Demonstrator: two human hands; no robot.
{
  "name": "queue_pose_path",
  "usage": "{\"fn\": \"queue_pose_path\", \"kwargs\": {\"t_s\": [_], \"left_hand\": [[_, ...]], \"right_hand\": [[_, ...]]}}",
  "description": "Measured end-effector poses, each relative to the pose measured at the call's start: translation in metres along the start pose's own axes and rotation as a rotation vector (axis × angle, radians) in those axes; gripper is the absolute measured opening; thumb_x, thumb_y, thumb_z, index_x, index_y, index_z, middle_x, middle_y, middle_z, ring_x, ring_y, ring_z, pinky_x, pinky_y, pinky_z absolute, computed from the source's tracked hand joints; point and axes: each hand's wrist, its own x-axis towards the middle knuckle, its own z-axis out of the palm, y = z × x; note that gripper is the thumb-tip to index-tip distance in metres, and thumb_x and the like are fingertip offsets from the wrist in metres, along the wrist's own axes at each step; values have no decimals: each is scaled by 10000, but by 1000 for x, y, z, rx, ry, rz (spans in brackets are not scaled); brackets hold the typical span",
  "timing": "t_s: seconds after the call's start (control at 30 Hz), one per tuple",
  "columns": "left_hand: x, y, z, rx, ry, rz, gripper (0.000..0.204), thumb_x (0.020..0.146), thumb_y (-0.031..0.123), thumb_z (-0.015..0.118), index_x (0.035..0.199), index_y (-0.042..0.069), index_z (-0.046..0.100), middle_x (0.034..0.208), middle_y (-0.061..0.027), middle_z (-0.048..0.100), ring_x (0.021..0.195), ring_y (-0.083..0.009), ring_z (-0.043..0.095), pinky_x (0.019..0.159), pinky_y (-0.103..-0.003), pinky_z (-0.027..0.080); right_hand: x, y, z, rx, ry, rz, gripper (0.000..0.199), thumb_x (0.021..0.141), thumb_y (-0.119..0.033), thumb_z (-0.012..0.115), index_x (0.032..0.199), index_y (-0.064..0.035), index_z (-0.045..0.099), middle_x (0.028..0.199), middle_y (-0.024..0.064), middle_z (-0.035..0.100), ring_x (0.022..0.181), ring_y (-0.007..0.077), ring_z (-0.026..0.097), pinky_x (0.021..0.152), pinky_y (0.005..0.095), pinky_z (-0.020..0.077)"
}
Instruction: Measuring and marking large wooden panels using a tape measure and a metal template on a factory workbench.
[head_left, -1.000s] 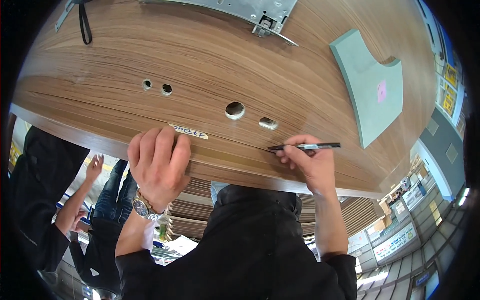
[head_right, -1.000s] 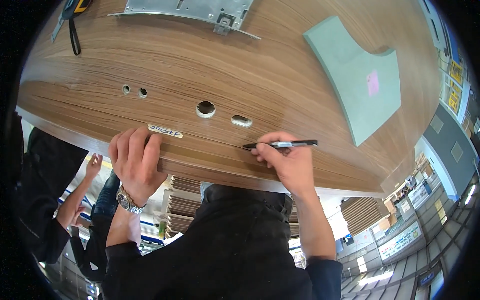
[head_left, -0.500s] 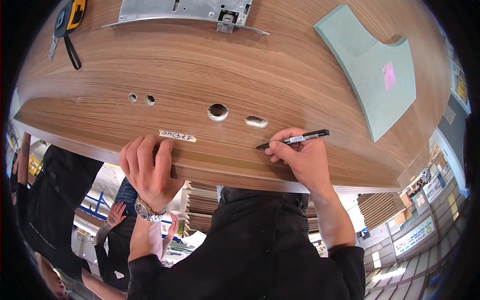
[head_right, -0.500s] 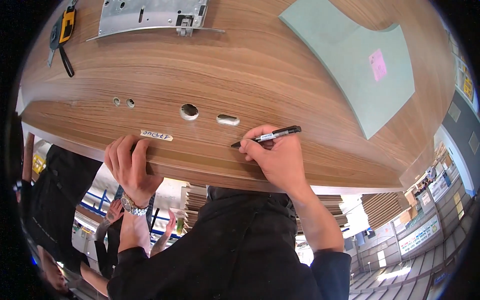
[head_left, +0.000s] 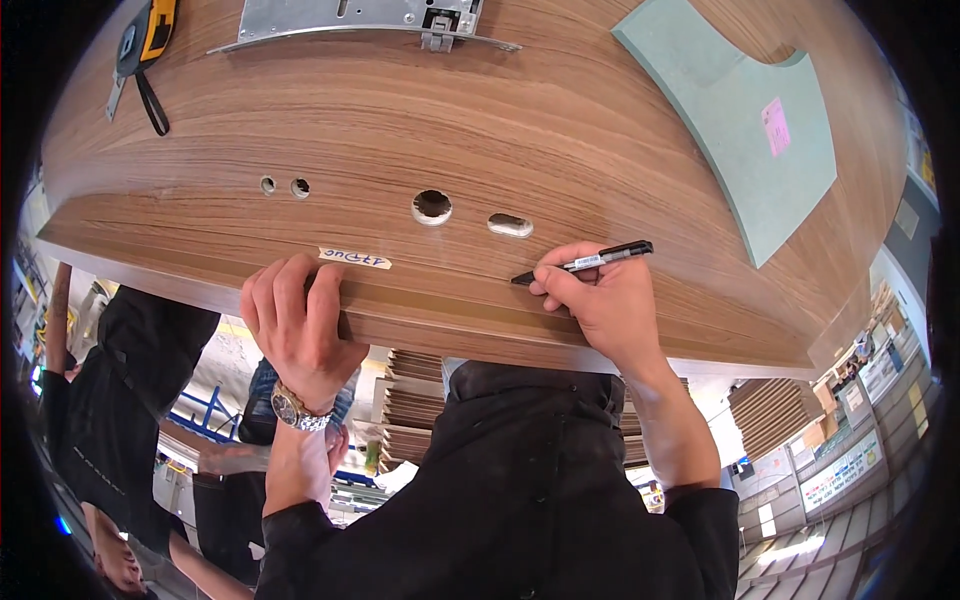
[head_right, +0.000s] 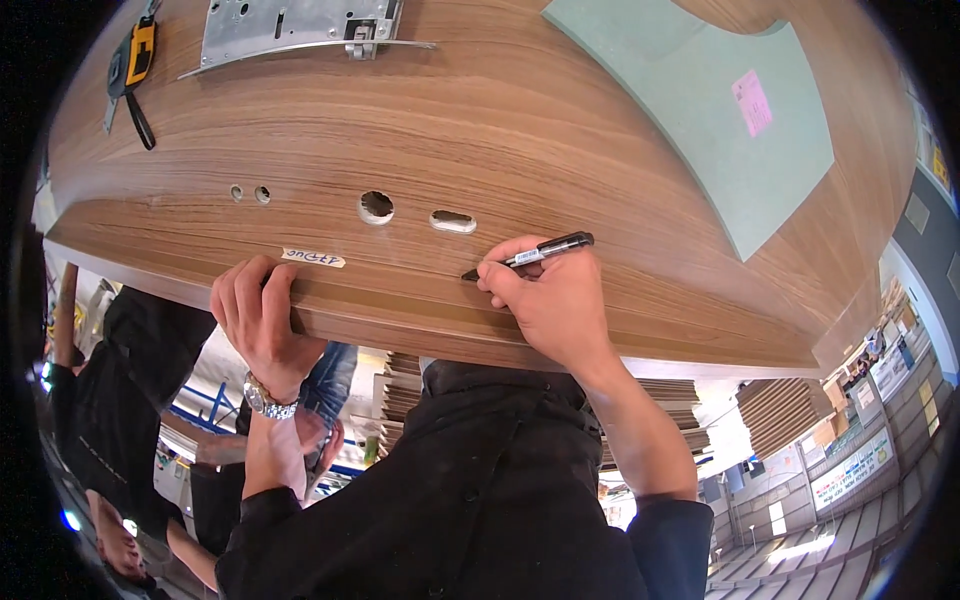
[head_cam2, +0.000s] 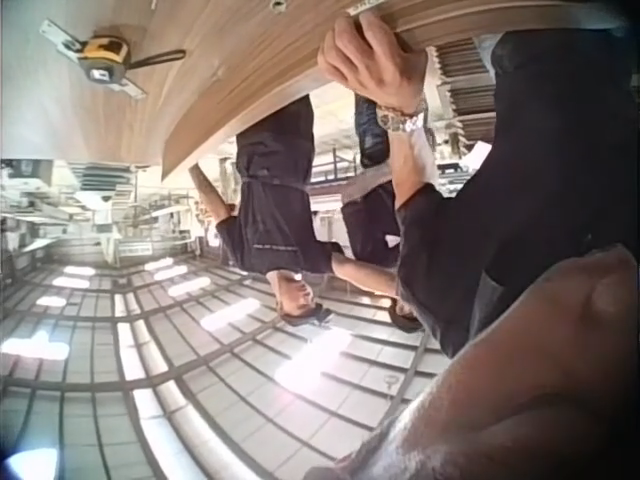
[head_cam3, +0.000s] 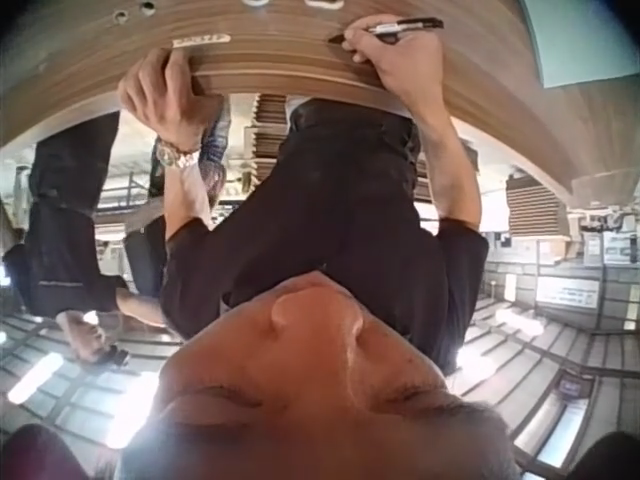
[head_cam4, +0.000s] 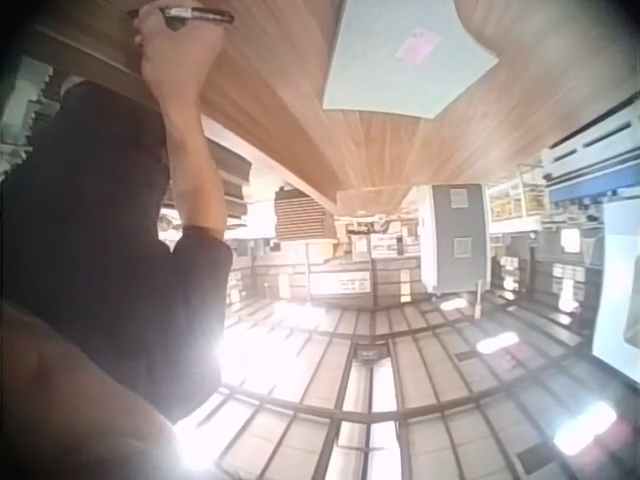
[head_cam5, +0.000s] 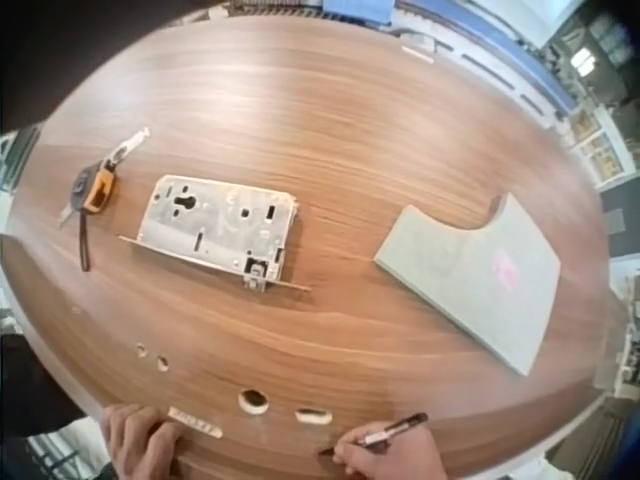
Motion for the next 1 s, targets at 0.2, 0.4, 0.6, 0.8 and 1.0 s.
{"fn": "queue_pose_path", "kwargs": {"t_s": [0.2, 0.4, 0.6, 0.8, 1.0], "left_hand": [[-4, -5, 2, 23, -18, 26, 439, 605, 145, 779, 1020, 62, 663, 1057, -113, 653, 1006, -332, 616, 931, -465, 421], [-3, -1, 2, 7, 14, 5, 435, 547, 54, 718, 980, 55, 680, 1067, -119, 651, 1010, -326, 620, 917, -475, 435], [-3, -2, 1, -6, -21, -4, 461, 538, 29, 710, 995, 70, 674, 1075, -111, 648, 1028, -329, 612, 928, -477, 427], [-2, -1, 2, 2, -30, -5, 454, 536, 23, 705, 986, 70, 671, 1083, -109, 649, 1029, -325, 611, 925, -474, 424], [-1, -2, 2, 2, -31, -3, 453, 536, 19, 696, 986, 67, 671, 1085, -107, 650, 1026, -324, 611, 920, -469, 423]], "right_hand": [[-1, -5, -1, -15, -8, 14, 70, 901, -5, 731, 959, 33, 723, 832, 100, 744, 674, 92, 653, 609, 219, 515], [0, 0, -1, -1, -10, 2, 57, 904, -2, 726, 948, 33, 722, 828, 96, 743, 683, 93, 654, 626, 219, 522], [0, 0, -1, -7, -10, 5, 54, 903, 1, 723, 944, 36, 720, 825, 92, 742, 687, 92, 654, 632, 221, 525], [0, -1, -1, -42, -19, 0, 57, 903, -1, 721, 946, 35, 722, 824, 93, 741, 694, 95, 658, 637, 233, 530], [-1, -2, -5, -11, -35, -15, 77, 919, -37, 724, 954, 31, 716, 839, 109, 746, 713, 114, 675, 656, 249, 540]]}}
